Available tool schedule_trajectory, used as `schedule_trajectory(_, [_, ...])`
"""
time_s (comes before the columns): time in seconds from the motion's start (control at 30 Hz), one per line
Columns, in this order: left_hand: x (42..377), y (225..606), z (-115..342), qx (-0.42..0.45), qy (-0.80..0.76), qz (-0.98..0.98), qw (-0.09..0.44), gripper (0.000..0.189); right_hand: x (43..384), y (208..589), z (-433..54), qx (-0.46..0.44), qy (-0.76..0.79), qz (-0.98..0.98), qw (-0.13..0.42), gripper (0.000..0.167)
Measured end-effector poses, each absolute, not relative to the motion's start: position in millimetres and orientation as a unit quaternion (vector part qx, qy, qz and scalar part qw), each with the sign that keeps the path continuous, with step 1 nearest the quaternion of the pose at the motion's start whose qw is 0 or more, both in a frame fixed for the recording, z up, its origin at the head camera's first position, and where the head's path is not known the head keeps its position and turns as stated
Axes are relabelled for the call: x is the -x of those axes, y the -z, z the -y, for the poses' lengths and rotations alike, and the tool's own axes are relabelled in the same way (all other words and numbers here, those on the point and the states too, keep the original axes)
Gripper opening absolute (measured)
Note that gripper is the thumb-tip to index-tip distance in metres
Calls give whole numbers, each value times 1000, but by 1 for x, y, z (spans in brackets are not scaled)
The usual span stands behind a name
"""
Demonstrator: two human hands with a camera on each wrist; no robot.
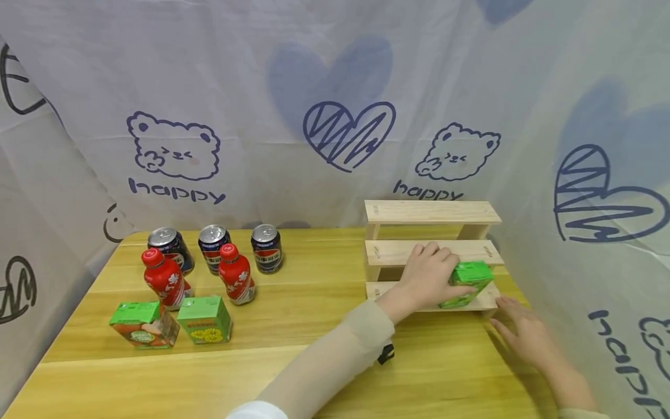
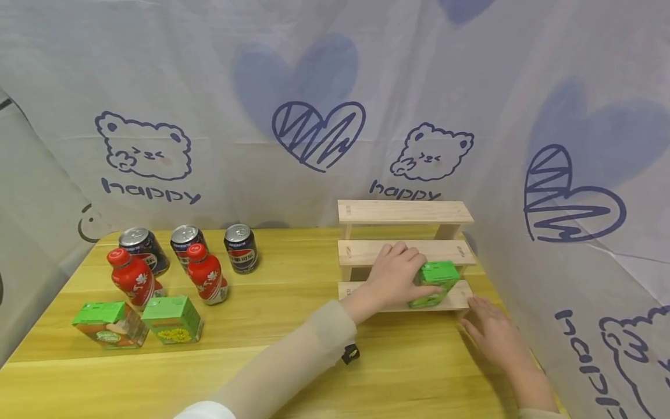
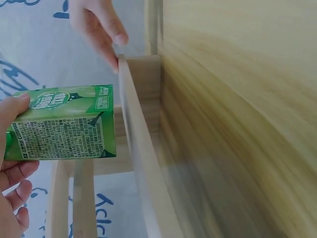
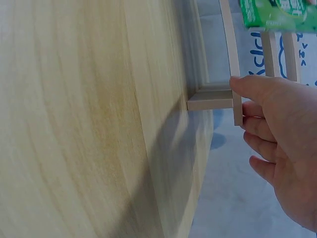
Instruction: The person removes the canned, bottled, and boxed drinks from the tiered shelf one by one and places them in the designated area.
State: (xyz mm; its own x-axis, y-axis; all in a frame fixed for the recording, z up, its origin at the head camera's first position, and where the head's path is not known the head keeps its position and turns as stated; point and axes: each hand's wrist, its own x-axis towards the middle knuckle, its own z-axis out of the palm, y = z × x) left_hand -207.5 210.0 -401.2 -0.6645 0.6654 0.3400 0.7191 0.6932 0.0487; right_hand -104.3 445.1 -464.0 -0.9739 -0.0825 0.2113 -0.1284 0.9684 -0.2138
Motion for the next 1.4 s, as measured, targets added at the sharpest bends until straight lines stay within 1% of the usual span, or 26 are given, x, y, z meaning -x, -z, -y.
schedule_trajectory(0.13, [205, 400, -195, 375, 108, 906, 163, 62, 105, 465, -445, -55, -102, 988, 106, 55])
schedule_trajectory(0.47, [200, 400, -152, 359, 131, 895, 229, 58, 105, 465, -445, -57, -86, 989, 111, 54])
schedule_trajectory(0.7, [201, 402, -127, 362, 143, 882, 267, 56, 106, 466, -446, -55, -86, 990, 102, 55])
schedule_trajectory(0.97, [195, 406, -95, 353, 143, 882, 276, 54, 105, 467, -445, -64, -73, 987, 125, 54])
schedule_trajectory(1.1, [191, 409, -81, 348, 152, 882, 278, 53, 104, 469, -444, -64, -70, 988, 125, 53])
schedule_trajectory(1.2, [189, 409, -71, 345, 157, 879, 290, 54, 104, 469, -444, -61, -68, 989, 120, 54])
schedule_trajectory(1.4, [187, 407, -50, 340, 158, 873, 312, 56, 104, 469, -445, -63, -75, 987, 127, 54])
